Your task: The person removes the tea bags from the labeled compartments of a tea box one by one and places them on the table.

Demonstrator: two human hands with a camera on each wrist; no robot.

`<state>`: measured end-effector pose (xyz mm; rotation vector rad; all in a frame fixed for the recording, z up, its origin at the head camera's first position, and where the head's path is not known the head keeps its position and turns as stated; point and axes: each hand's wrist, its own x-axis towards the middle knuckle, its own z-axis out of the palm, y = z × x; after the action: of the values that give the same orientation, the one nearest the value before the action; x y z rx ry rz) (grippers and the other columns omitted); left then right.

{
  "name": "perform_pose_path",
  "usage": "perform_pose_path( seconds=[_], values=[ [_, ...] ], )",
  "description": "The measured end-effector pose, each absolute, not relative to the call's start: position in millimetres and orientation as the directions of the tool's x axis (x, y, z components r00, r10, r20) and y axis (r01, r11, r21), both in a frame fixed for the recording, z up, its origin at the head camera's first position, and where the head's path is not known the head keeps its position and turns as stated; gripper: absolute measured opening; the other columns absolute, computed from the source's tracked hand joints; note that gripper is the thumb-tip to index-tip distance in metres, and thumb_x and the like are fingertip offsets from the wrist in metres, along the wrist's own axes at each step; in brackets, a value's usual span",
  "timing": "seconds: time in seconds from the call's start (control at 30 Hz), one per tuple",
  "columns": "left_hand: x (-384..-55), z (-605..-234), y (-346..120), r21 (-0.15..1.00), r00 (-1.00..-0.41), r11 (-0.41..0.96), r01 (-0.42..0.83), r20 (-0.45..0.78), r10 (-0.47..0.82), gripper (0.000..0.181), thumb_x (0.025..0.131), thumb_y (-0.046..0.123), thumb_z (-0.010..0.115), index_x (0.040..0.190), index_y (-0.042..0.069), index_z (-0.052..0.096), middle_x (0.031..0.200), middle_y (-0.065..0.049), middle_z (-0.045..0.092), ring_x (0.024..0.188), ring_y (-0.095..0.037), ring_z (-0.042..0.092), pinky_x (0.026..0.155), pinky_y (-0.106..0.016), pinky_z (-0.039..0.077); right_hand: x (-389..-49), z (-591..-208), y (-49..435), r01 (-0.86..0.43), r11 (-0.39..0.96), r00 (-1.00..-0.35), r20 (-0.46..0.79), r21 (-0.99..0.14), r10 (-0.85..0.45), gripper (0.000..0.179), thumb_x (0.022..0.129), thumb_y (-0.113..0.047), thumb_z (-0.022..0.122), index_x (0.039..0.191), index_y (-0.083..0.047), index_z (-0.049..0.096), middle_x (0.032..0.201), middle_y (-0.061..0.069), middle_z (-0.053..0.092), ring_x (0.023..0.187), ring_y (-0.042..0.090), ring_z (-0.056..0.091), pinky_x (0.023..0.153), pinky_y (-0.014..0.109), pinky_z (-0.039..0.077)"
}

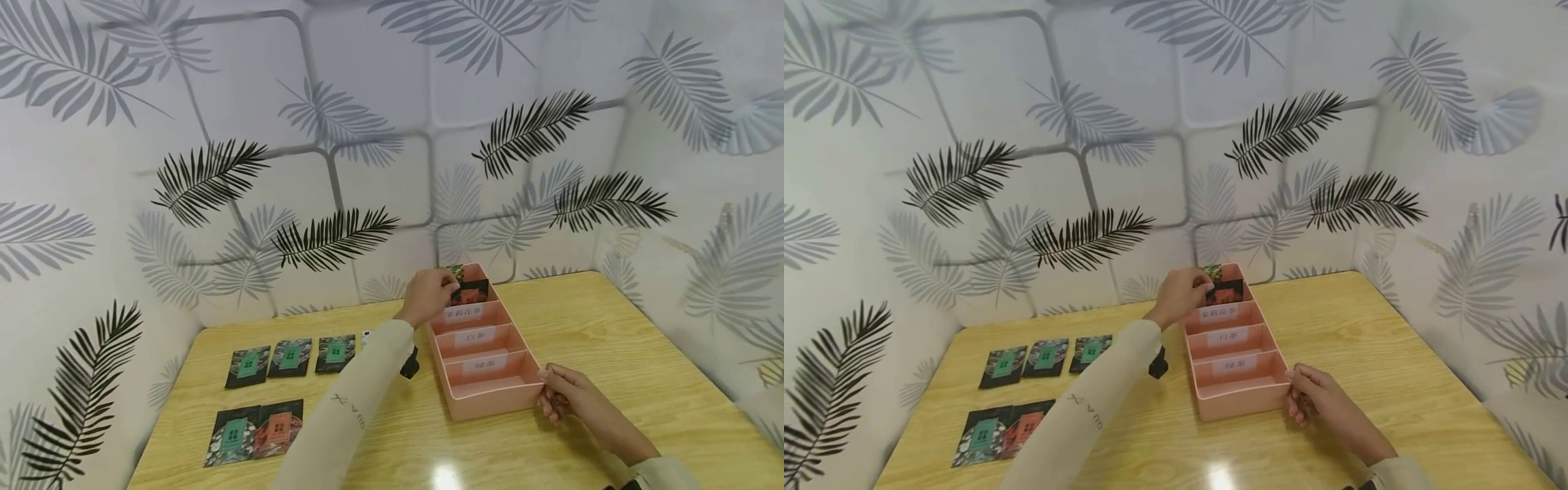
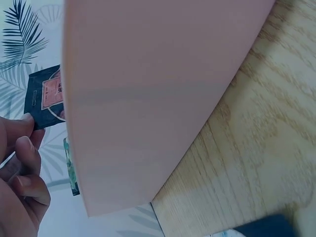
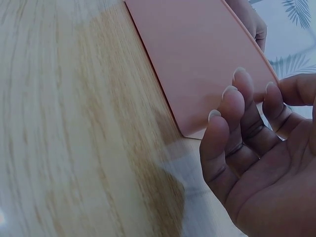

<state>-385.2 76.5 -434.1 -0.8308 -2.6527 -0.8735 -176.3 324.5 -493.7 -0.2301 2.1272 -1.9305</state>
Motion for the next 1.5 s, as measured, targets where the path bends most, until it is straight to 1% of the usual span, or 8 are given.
perform_pose_path(
  seconds=[0.13, 0.33, 0.6, 0.8, 1.03, 1.17, 1.27, 1.5],
  values=[
    [-384, -430, 71, 0.472, -0.816, 0.669, 0.574, 0.393, 0.423, 0.010, 0.094, 0.029, 0.062, 0.091, 0.023, 0.070, 0.072, 0.012, 0.064, 0.058, -0.001, 0.055, 0.061, -0.027, 0.047, -177, -495, 324, 0.048, 0.103, -0.954, -0.076, -0.993, -0.292, 0.046, 0.105, -0.034, 0.036, 0.094, 0.011, 0.041, 0.074, 0.008, 0.057, 0.060, 0.014, 0.053, 0.055, 0.036, 0.051],
    [-381, -420, 62, 0.449, -0.810, 0.682, 0.577, 0.419, 0.410, 0.010, 0.094, 0.031, 0.061, 0.094, 0.024, 0.069, 0.084, 0.013, 0.066, 0.071, -0.002, 0.057, 0.067, -0.027, 0.049, -177, -498, 327, 0.034, 0.132, -0.956, -0.071, -0.991, -0.286, 0.046, 0.106, -0.034, 0.032, 0.095, 0.010, 0.043, 0.075, 0.008, 0.055, 0.060, 0.014, 0.052, 0.057, 0.038, 0.050],
    [-380, -416, 46, 0.461, -0.789, 0.652, 0.602, 0.471, 0.395, 0.010, 0.095, 0.029, 0.061, 0.092, 0.023, 0.068, 0.079, 0.013, 0.064, 0.064, -0.001, 0.054, 0.063, -0.025, 0.047, -177, -495, 324, 0.060, 0.113, -0.957, -0.089, -0.992, -0.276, 0.046, 0.105, -0.034, 0.034, 0.092, 0.010, 0.041, 0.073, 0.008, 0.055, 0.059, 0.015, 0.053, 0.055, 0.038, 0.051],
    [-377, -412, 34, 0.467, -0.761, 0.616, 0.634, 0.519, 0.390, 0.011, 0.095, 0.030, 0.061, 0.095, 0.021, 0.068, 0.085, 0.009, 0.066, 0.060, -0.003, 0.054, 0.060, -0.026, 0.046, -176, -497, 322, 0.044, 0.114, -0.958, -0.074, -0.993, -0.278, 0.046, 0.105, -0.034, 0.035, 0.094, 0.011, 0.041, 0.073, 0.009, 0.056, 0.059, 0.016, 0.053, 0.056, 0.039, 0.051],
    [-372, -408, 21, 0.475, -0.754, 0.600, 0.643, 0.528, 0.390, 0.014, 0.095, 0.031, 0.060, 0.099, 0.020, 0.068, 0.091, 0.008, 0.066, 0.069, -0.003, 0.057, 0.065, -0.026, 0.047, -177, -498, 320, 0.070, 0.108, -0.956, -0.097, -0.992, -0.277, 0.046, 0.105, -0.036, 0.035, 0.090, 0.007, 0.040, 0.072, 0.007, 0.055, 0.059, 0.015, 0.053, 0.055, 0.038, 0.051],
    [-366, -407, 13, 0.489, -0.763, 0.597, 0.636, 0.516, 0.390, 0.013, 0.096, 0.029, 0.059, 0.099, 0.019, 0.067, 0.088, 0.008, 0.066, 0.054, -0.006, 0.050, 0.059, -0.026, 0.044, -178, -498, 320, 0.091, 0.121, -0.957, -0.120, -0.988, -0.266, 0.045, 0.105, -0.037, 0.035, 0.089, 0.005, 0.040, 0.072, 0.007, 0.056, 0.059, 0.014, 0.053, 0.056, 0.039, 0.051],
    [-360, -406, 7, 0.500, -0.769, 0.594, 0.630, 0.506, 0.390, 0.012, 0.096, 0.029, 0.059, 0.099, 0.019, 0.065, 0.087, 0.008, 0.065, 0.049, -0.008, 0.047, 0.054, -0.025, 0.041, -178, -498, 319, 0.094, 0.127, -0.955, -0.125, -0.988, -0.268, 0.044, 0.105, -0.036, 0.034, 0.089, 0.004, 0.041, 0.072, 0.007, 0.056, 0.059, 0.014, 0.053, 0.057, 0.039, 0.052],
    [-349, -404, -8, 0.498, -0.763, 0.588, 0.637, 0.516, 0.389, 0.010, 0.097, 0.026, 0.058, 0.097, 0.018, 0.064, 0.085, 0.007, 0.064, 0.049, -0.008, 0.047, 0.048, -0.026, 0.038, -179, -495, 318, 0.073, 0.133, -0.958, -0.106, -0.988, -0.267, 0.044, 0.105, -0.035, 0.035, 0.087, 0.004, 0.042, 0.071, 0.006, 0.055, 0.059, 0.014, 0.053, 0.056, 0.039, 0.051]
  ],
)
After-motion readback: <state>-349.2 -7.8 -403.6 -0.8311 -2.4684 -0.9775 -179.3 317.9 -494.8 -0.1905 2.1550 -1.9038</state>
